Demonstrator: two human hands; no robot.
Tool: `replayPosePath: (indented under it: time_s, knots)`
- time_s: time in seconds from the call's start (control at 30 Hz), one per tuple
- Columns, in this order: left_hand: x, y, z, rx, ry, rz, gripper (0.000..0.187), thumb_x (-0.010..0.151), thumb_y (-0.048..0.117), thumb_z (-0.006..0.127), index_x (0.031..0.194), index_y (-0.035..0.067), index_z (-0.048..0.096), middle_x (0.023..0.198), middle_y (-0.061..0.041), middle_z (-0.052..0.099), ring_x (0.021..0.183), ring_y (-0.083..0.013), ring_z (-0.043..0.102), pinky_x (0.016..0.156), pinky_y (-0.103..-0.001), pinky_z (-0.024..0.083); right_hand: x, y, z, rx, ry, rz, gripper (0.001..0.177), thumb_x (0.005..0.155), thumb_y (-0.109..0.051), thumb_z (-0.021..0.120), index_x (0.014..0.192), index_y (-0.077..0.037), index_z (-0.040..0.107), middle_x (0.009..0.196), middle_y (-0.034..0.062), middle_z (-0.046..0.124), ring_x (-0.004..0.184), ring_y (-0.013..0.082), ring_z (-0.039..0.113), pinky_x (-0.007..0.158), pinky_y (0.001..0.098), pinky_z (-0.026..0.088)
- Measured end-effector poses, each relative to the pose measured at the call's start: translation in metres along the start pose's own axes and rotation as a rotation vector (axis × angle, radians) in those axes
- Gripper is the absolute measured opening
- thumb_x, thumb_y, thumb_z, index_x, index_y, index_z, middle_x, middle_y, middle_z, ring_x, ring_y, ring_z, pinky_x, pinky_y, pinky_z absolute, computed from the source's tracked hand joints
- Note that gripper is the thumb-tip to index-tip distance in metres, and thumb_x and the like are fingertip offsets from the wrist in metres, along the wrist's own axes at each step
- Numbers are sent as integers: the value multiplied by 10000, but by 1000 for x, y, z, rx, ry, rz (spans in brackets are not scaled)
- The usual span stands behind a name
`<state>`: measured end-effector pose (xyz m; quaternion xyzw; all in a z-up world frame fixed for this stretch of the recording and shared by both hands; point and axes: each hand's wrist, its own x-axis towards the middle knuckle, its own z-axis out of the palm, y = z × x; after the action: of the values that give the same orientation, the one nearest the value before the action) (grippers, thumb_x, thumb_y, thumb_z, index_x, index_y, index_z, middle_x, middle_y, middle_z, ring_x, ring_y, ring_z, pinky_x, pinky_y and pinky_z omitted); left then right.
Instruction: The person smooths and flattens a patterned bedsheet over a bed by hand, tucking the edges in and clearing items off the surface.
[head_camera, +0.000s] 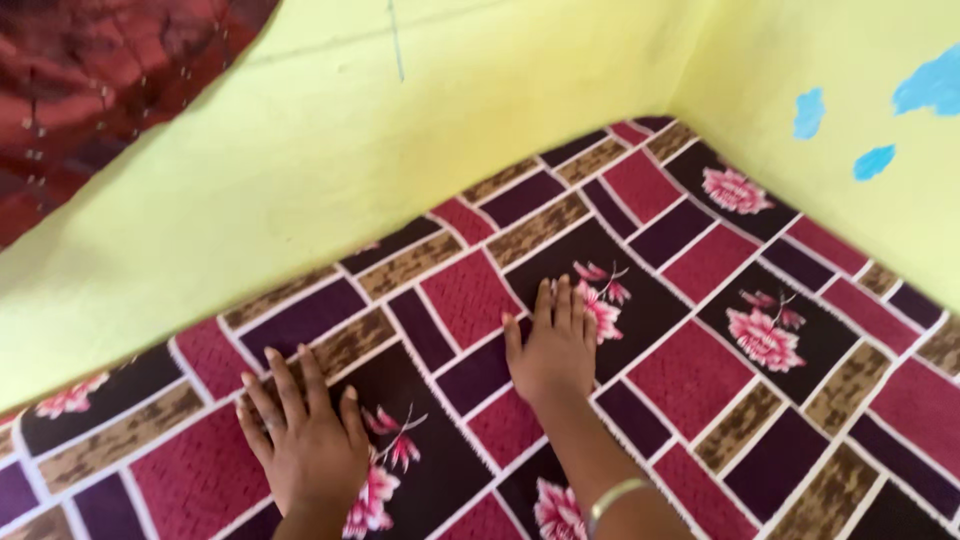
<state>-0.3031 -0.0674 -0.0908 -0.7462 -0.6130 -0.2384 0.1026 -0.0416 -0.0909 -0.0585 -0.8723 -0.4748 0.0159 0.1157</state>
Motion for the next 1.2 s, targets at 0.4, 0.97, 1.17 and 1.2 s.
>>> replayPosePath:
  time_s: [0.4,0.97,1.17,1.2]
  knots:
    - [18,119,16,-123,-368,398,723,983,446,349,1608,118,191,1697,-143,104,1552,-358,102,1183,-547,97,-4,13,15,3,105,-32,729,997,-514,353,1565,-64,272,1643,158,223,1527,314,158,1216,466,117]
    - [16,129,14,-179,-188,356,720,992,419,305,1641,149,148,1718,-154,81,1544,-366,61,1189,-562,69,-2,15,23,-13,131,-52,722,1009,-507,345,1564,-47,304,1642,182,252,1529,333,173,1218,486,137]
    - [32,52,17,114,-434,268,695,1033,455,269,1609,116,80,1670,-144,46,1544,-339,24,1224,-505,61,1,16,29,-41,124,-51,716,1013,-514,318,1567,-62,302,1648,170,255,1535,327,165,1214,494,137]
    - [30,18,13,0,-392,124,702,1000,448,308,1614,179,99,1704,-99,46,1558,-333,41,1233,-519,65,0,16,29,-44,128,-54,716,1015,-514,317,1569,-61,301,1648,171,255,1536,326,165,1217,492,136]
